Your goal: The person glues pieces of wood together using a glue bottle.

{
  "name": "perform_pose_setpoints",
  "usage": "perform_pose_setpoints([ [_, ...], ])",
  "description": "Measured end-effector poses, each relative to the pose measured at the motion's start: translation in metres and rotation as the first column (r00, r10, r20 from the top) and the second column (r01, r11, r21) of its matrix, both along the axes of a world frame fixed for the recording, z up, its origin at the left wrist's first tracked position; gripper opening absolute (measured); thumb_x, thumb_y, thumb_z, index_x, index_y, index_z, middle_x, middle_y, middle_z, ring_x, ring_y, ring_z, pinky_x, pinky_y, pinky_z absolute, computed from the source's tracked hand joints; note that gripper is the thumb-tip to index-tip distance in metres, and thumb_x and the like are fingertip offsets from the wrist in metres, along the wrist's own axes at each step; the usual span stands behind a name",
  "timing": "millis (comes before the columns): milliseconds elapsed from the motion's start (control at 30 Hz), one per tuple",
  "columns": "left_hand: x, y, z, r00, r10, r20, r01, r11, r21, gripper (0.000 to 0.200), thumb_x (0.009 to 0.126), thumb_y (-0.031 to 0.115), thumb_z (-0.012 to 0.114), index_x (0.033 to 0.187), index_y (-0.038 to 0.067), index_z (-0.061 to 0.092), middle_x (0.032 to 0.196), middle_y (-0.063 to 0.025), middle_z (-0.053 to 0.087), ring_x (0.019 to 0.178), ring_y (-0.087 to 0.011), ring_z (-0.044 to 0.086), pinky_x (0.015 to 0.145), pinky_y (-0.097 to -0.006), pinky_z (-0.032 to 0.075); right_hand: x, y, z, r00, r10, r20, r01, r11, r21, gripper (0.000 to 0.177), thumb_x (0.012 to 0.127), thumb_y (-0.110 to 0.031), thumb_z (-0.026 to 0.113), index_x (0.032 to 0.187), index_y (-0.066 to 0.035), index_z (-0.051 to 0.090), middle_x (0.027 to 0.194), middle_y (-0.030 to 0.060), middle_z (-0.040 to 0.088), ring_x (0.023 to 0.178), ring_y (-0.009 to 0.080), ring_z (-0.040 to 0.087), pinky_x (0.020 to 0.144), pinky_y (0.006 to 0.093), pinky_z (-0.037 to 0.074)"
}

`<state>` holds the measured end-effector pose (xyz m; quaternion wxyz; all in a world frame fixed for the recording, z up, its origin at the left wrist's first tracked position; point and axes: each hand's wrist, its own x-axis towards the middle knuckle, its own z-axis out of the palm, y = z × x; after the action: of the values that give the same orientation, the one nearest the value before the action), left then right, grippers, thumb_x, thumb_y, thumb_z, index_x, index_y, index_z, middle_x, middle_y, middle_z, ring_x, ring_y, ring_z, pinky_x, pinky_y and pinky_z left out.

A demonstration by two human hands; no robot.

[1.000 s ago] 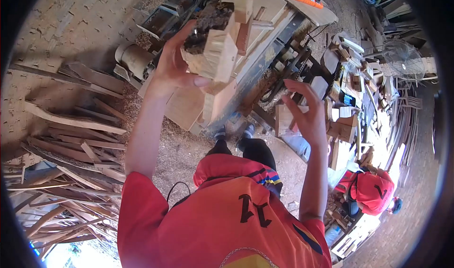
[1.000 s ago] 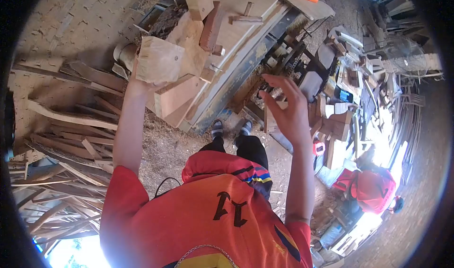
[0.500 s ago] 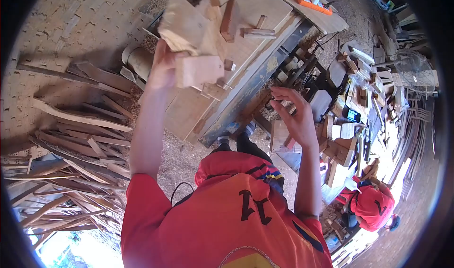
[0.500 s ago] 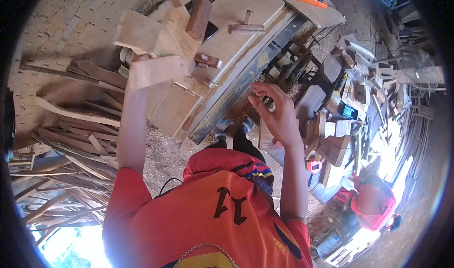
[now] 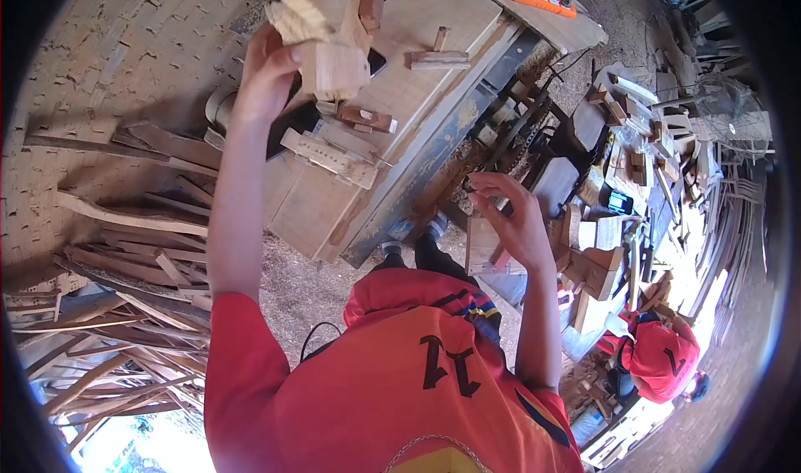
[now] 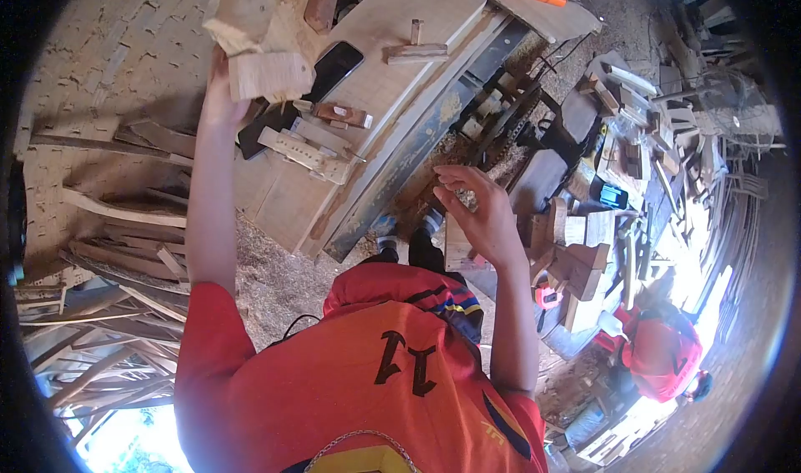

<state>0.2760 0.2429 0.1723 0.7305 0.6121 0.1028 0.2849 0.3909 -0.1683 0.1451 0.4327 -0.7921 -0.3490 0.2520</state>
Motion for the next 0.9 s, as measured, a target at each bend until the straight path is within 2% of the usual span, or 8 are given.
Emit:
perform_pose_setpoints([
  [133, 0.016, 0.028, 0.023, 0.996, -0.055, -0.065, 0.063, 0.991, 0.12, 0.088, 0.083, 0.022, 0.085, 0.158, -0.004, 0.045, 0.153, -0.0175, 0.058, 0.14, -0.0279, 0.06, 0.118, -0.0437, 0.05, 0.006, 0.004, 0.002, 0.999, -0.004, -0.034, 0.004, 1.0, 0.002, 0.034, 0.1, -0.013, 0.078, 0.131, -0.002, 0.073, 0.119, 0.0138, 0.077, 0.107, 0.024, 0.076, 0.096, 0.0381, 0.057],
  [200, 0.022, 0.092, -0.006, 0.994, -0.08, -0.075, 0.096, 0.963, 0.252, 0.085, 0.09, 0.02, 0.079, 0.161, -0.003, 0.039, 0.151, -0.0142, 0.059, 0.142, -0.028, 0.058, 0.121, -0.0431, 0.046, 0.01, 0.009, 0.004, 0.997, 0.01, -0.081, -0.009, 1.0, 0.006, 0.034, 0.1, -0.01, 0.077, 0.132, -0.001, 0.073, 0.12, 0.0123, 0.078, 0.109, 0.0213, 0.075, 0.097, 0.037, 0.057],
  [233, 0.026, 0.096, 0.003, 0.984, -0.111, -0.136, 0.137, 0.97, 0.2, 0.092, 0.086, 0.013, 0.083, 0.166, 0.002, 0.037, 0.161, -0.0135, 0.05, 0.15, -0.0288, 0.051, 0.125, -0.0466, 0.045, 0.012, 0.01, 0.004, 0.996, 0.028, -0.08, -0.028, 1.0, 0.003, 0.034, 0.1, -0.01, 0.077, 0.132, -0.001, 0.073, 0.12, 0.0125, 0.078, 0.109, 0.0213, 0.075, 0.097, 0.0369, 0.057],
  [333, 0.046, 0.065, 0.043, 0.966, -0.121, -0.23, 0.189, 0.935, 0.3, 0.113, 0.081, 0.024, 0.093, 0.172, 0.003, 0.029, 0.173, -0.0196, 0.039, 0.161, -0.0342, 0.036, 0.131, -0.047, 0.03, 0.021, 0.022, 0.0, 0.994, 0.073, -0.076, -0.072, 0.997, 0.015, 0.033, 0.1, -0.01, 0.077, 0.132, -0.001, 0.073, 0.118, 0.0137, 0.077, 0.108, 0.0224, 0.075, 0.096, 0.0374, 0.057],
  [467, 0.059, 0.1, 0.024, 0.941, 0.034, -0.336, 0.108, 0.913, 0.393, 0.12, 0.075, 0.028, 0.099, 0.17, 0.0, 0.031, 0.17, -0.0195, 0.042, 0.157, -0.0312, 0.04, 0.128, -0.0459, 0.035, 0.022, 0.044, -0.005, 0.992, 0.097, -0.079, -0.094, 0.995, 0.041, 0.033, 0.099, -0.01, 0.078, 0.131, -0.001, 0.072, 0.116, 0.0152, 0.076, 0.104, 0.025, 0.076, 0.094, 0.0389, 0.058],
  [600, 0.094, 0.143, -0.001, 0.879, -0.17, -0.446, 0.352, 0.862, 0.365, 0.125, 0.074, 0.033, 0.102, 0.171, 0.002, 0.029, 0.169, -0.019, 0.041, 0.158, -0.0304, 0.04, 0.131, -0.0467, 0.034, 0.01, 0.069, -0.021, 0.998, 0.064, -0.028, -0.063, 0.998, 0.013, 0.034, 0.099, -0.009, 0.078, 0.131, -0.002, 0.072, 0.115, 0.0153, 0.076, 0.104, 0.0251, 0.077, 0.093, 0.039, 0.058],
  [767, 0.145, 0.181, -0.028, 0.8, -0.162, -0.577, 0.531, 0.638, 0.557, 0.134, 0.07, 0.042, 0.103, 0.168, -0.008, 0.026, 0.168, -0.0248, 0.039, 0.157, -0.0332, 0.04, 0.127, -0.0444, 0.041, -0.019, 0.099, -0.038, 0.999, -0.05, 0.003, 0.05, 0.994, -0.099, 0.04, 0.098, -0.007, 0.078, 0.137, -0.003, 0.069, 0.117, 0.0147, 0.075, 0.102, 0.0245, 0.076, 0.093, 0.0382, 0.058],
  [900, 0.176, 0.198, -0.056, 0.764, -0.106, -0.636, 0.593, 0.502, 0.629, 0.135, 0.07, 0.044, 0.102, 0.169, -0.006, 0.025, 0.171, -0.026, 0.035, 0.159, -0.0343, 0.038, 0.125, -0.045, 0.043, -0.025, 0.119, -0.037, 0.994, -0.103, 0.025, 0.106, 0.981, -0.16, 0.04, 0.097, -0.006, 0.079, 0.137, -0.003, 0.07, 0.117, 0.0139, 0.074, 0.101, 0.0221, 0.076, 0.093, 0.0388, 0.058],
])
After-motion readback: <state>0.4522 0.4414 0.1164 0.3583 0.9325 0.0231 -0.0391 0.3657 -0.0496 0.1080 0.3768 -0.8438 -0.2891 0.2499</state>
